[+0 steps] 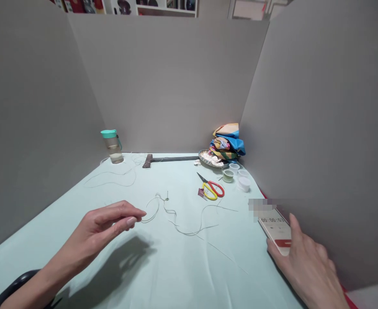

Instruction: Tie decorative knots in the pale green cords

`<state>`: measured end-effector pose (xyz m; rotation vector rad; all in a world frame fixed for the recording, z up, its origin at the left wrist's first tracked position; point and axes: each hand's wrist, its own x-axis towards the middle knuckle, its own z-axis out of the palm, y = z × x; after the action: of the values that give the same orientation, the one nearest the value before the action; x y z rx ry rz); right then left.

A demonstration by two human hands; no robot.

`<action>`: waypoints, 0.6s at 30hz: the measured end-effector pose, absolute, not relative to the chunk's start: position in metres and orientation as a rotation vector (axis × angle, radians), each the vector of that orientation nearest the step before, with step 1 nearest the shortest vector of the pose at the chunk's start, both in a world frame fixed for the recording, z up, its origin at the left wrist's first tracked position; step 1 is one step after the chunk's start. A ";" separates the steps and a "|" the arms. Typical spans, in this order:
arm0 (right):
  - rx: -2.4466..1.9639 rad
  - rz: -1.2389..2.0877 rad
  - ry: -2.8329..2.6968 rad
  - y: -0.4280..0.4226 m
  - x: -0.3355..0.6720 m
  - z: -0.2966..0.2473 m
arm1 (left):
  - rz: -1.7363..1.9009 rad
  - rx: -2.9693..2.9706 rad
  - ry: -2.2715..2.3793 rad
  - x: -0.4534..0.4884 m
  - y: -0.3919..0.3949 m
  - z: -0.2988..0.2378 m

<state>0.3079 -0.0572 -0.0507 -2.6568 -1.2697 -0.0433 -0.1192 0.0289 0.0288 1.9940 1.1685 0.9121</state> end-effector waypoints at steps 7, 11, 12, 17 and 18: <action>-2.637 -0.081 -1.260 -0.054 0.306 -0.053 | 0.955 1.961 1.122 -0.123 0.028 0.034; -2.629 -0.084 -1.284 -0.052 0.307 -0.053 | 0.937 1.918 1.161 -0.117 0.022 0.035; -2.626 -0.086 -1.289 -0.052 0.307 -0.052 | 0.934 1.905 1.176 -0.115 0.020 0.036; -2.611 -0.106 -1.292 -0.056 0.302 -0.054 | 0.889 1.868 1.241 -0.107 0.015 0.034; -2.603 -0.113 -1.290 -0.056 0.300 -0.056 | 0.882 1.874 1.262 -0.108 0.016 0.032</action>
<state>0.3004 -0.0564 -0.0558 -2.6034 -1.2895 -0.1134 -0.1084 0.0157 0.0316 1.8735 1.2615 0.8817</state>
